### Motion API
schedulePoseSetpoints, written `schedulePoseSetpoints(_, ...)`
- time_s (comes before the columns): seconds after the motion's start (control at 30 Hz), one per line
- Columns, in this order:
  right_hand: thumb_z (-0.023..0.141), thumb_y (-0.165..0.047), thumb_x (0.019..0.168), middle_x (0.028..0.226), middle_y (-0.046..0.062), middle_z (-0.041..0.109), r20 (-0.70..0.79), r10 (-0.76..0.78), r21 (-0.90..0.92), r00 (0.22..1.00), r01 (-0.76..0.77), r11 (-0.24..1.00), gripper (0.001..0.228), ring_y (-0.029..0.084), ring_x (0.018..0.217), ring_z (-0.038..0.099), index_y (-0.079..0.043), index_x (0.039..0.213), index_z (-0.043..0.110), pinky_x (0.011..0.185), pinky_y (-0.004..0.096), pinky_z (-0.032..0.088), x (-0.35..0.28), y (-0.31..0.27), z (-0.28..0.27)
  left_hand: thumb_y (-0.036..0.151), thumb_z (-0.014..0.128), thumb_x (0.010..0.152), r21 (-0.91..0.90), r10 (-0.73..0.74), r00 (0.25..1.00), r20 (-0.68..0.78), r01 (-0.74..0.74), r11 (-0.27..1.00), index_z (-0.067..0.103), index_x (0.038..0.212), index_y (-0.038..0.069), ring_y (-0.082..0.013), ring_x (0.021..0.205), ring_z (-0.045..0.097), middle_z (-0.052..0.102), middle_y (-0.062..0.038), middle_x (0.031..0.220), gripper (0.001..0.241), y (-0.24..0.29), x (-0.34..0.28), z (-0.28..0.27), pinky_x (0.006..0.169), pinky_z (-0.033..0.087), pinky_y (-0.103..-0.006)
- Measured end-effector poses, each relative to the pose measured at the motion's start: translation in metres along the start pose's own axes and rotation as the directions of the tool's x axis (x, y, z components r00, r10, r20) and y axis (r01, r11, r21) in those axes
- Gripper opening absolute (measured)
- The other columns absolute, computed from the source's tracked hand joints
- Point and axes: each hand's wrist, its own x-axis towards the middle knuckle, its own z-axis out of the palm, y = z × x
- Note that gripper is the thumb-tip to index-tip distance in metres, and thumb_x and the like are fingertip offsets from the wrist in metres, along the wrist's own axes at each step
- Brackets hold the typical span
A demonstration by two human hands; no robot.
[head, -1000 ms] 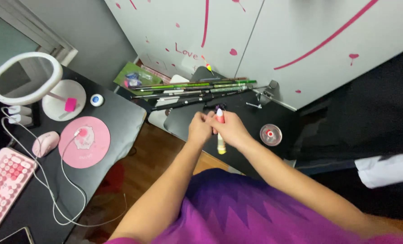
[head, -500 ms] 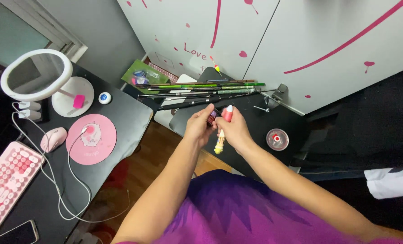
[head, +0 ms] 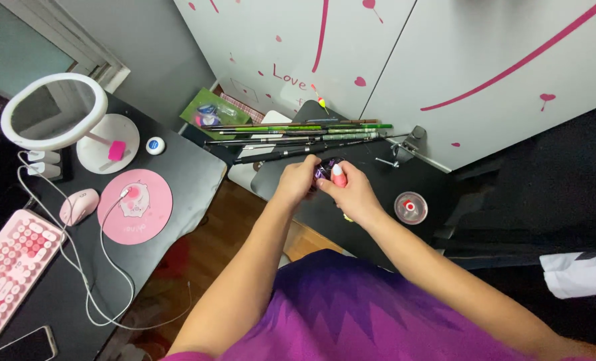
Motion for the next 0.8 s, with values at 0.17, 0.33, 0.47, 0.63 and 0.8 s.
schedulePoseSetpoints(0.17, 0.081, -0.025, 0.084, 0.068, 0.0, 0.059, -0.044, 0.016, 0.018, 0.999, -0.015, 1.0, 0.026, 0.008, 0.051, 0.052, -0.008, 0.092, 0.062, 0.043, 0.027, 0.042, -0.002, -0.001, -0.001, 0.04, 0.042, 0.093, 0.014, -0.089, 0.993, 0.073, 0.089, 0.996, 0.065, 0.078, -0.002, -0.0232, 0.045, 0.061, 0.063, -0.012, 0.06, 0.051, 0.011, -0.001, 0.005, 0.043, 0.053, -0.038)
schedulePoseSetpoints(0.33, 0.084, -0.021, 0.086, 0.073, -0.001, 0.061, -0.112, -0.254, -0.039, 0.961, 0.251, 0.967, 0.025, 0.005, 0.061, 0.052, -0.006, 0.085, 0.063, 0.051, 0.024, 0.045, 0.015, 0.046, -0.001, 0.04, 0.057, 0.093, 0.033, 0.039, 0.985, 0.168, -0.045, 0.998, 0.067, 0.086, 0.001, -0.0176, 0.05, 0.056, 0.063, -0.008, 0.066, 0.042, -0.007, 0.004, 0.007, 0.043, 0.043, -0.0315)
schedulePoseSetpoints(0.47, 0.076, -0.022, 0.09, 0.061, 0.0, 0.055, -0.034, 0.093, 0.11, 0.995, -0.089, 0.99, 0.022, 0.009, 0.047, 0.049, -0.007, 0.081, 0.062, 0.042, 0.027, 0.037, 0.015, 0.02, -0.001, 0.039, 0.068, 0.089, 0.067, 0.162, 0.986, 0.036, -0.164, 0.984, 0.066, 0.093, 0.002, -0.0177, 0.055, 0.06, 0.065, -0.008, 0.07, 0.038, -0.003, 0.01, 0.011, 0.048, 0.048, -0.0338)
schedulePoseSetpoints(0.63, 0.071, -0.021, 0.092, 0.064, -0.005, 0.058, 0.067, 0.135, 0.237, 0.989, -0.147, 0.96, 0.017, 0.005, 0.049, 0.049, -0.009, 0.083, 0.063, 0.043, 0.024, 0.038, 0.015, 0.031, 0.001, 0.036, 0.064, 0.086, 0.052, 0.138, 0.989, -0.055, -0.135, 0.989, 0.073, 0.106, 0.002, -0.0164, 0.058, 0.066, 0.073, -0.01, 0.077, 0.041, -0.032, 0.035, 0.01, 0.053, 0.054, -0.0326)
schedulePoseSetpoints(0.8, 0.069, -0.015, 0.089, 0.063, -0.003, 0.055, 0.118, 0.099, 0.177, 0.988, -0.119, 0.977, 0.007, 0.006, 0.049, 0.049, -0.009, 0.087, 0.065, 0.043, 0.024, 0.038, 0.016, 0.021, -0.005, 0.04, 0.063, 0.095, 0.211, 0.278, 0.958, -0.067, -0.259, 0.942, 0.071, 0.112, 0.002, -0.0112, 0.069, 0.069, 0.074, -0.009, 0.089, 0.043, -0.05, 0.055, 0.008, 0.061, 0.054, -0.027)
